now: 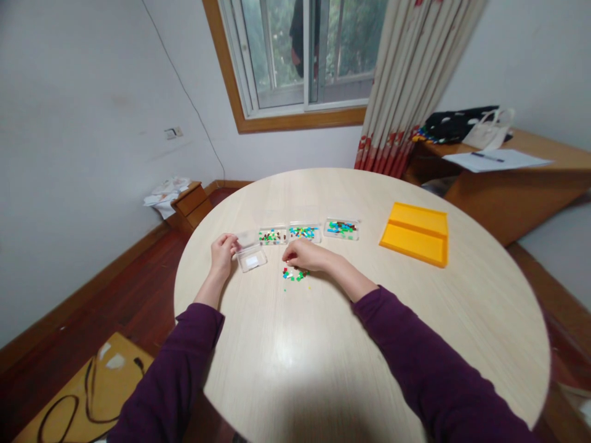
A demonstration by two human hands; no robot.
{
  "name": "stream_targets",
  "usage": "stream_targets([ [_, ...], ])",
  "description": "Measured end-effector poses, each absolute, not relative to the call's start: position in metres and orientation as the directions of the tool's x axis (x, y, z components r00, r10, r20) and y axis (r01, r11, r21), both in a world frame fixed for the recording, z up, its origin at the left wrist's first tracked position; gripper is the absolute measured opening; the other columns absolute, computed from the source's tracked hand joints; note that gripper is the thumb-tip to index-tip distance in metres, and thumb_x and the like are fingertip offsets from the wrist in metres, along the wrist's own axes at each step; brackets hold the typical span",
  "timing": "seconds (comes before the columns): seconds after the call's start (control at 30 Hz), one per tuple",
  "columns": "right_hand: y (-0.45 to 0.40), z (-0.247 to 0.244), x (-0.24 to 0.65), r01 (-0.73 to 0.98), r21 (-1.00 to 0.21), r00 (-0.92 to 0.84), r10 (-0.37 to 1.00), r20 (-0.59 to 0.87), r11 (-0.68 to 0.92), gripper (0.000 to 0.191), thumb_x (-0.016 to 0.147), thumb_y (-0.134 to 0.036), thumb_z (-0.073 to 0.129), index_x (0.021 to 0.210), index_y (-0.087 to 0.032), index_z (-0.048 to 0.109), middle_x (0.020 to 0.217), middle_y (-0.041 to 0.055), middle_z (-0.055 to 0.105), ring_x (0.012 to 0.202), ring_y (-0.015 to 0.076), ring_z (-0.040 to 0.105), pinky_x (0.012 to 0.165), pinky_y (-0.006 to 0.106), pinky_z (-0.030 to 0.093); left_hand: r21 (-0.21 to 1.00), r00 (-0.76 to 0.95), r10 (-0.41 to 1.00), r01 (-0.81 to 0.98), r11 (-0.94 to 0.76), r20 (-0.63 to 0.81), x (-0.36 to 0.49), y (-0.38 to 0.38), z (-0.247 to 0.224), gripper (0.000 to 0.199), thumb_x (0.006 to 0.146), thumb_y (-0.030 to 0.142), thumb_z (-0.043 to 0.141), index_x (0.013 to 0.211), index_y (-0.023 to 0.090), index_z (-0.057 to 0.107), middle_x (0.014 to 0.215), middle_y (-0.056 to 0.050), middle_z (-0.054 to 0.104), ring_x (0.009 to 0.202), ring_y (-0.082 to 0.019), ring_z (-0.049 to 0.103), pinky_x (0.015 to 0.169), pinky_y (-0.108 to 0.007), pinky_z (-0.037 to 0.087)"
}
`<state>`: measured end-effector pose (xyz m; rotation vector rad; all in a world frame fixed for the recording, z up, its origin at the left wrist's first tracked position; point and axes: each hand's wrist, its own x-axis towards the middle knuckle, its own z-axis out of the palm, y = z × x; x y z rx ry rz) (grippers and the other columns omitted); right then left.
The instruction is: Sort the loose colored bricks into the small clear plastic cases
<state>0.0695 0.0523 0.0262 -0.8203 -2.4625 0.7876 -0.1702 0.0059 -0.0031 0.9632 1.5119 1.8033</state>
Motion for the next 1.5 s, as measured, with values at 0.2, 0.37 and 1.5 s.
stream_targets([
  [0.2, 0.052, 0.033, 0.069, 0.494, -0.602, -0.804, 0.594, -0.040, 0.628, 0.021, 0.073, -0.006, 0.051, 0.076, -0.010, 0.071, 0.066, 0.0046, 0.066, 0.056, 0.0105, 0.055, 0.055, 0.021, 0.039, 0.978, -0.577, 0.800, -0.008, -0.207, 0.165, -0.169, 0.007, -0.002, 0.011, 0.060, 0.027, 0.058, 0.057, 0.017, 0.054, 0.050, 0.005, 0.048, 0.046, -0.008, 0.046, 0.048, -0.021, 0.033],
  [0.37, 0.047, 0.040, 0.071, 0.516, -0.637, -0.778, 0.625, -0.069, 0.573, 0.017, 0.077, -0.009, 0.049, 0.074, -0.011, 0.066, 0.060, 0.0023, 0.059, 0.053, 0.0093, 0.050, 0.054, 0.021, 0.036, 0.979, -0.576, 0.801, -0.003, -0.204, 0.165, -0.169, 0.006, -0.002, 0.012, 0.059, 0.028, 0.059, 0.057, 0.018, 0.054, 0.050, 0.005, 0.048, 0.047, -0.009, 0.046, 0.049, -0.021, 0.034],
  [1.5, 0.055, 0.034, 0.016, 0.308, -0.852, -0.678, 0.726, 0.115, 0.423, 0.016, 0.080, -0.022, 0.055, 0.072, -0.013, 0.065, 0.063, -0.0005, 0.057, 0.060, 0.0106, 0.046, 0.060, 0.024, 0.035, 0.976, -0.564, 0.798, 0.081, -0.202, 0.212, -0.169, 0.010, -0.004, 0.011, 0.064, 0.020, 0.056, 0.054, 0.017, 0.054, 0.048, 0.005, 0.047, 0.050, -0.009, 0.042, 0.051, -0.022, 0.033],
])
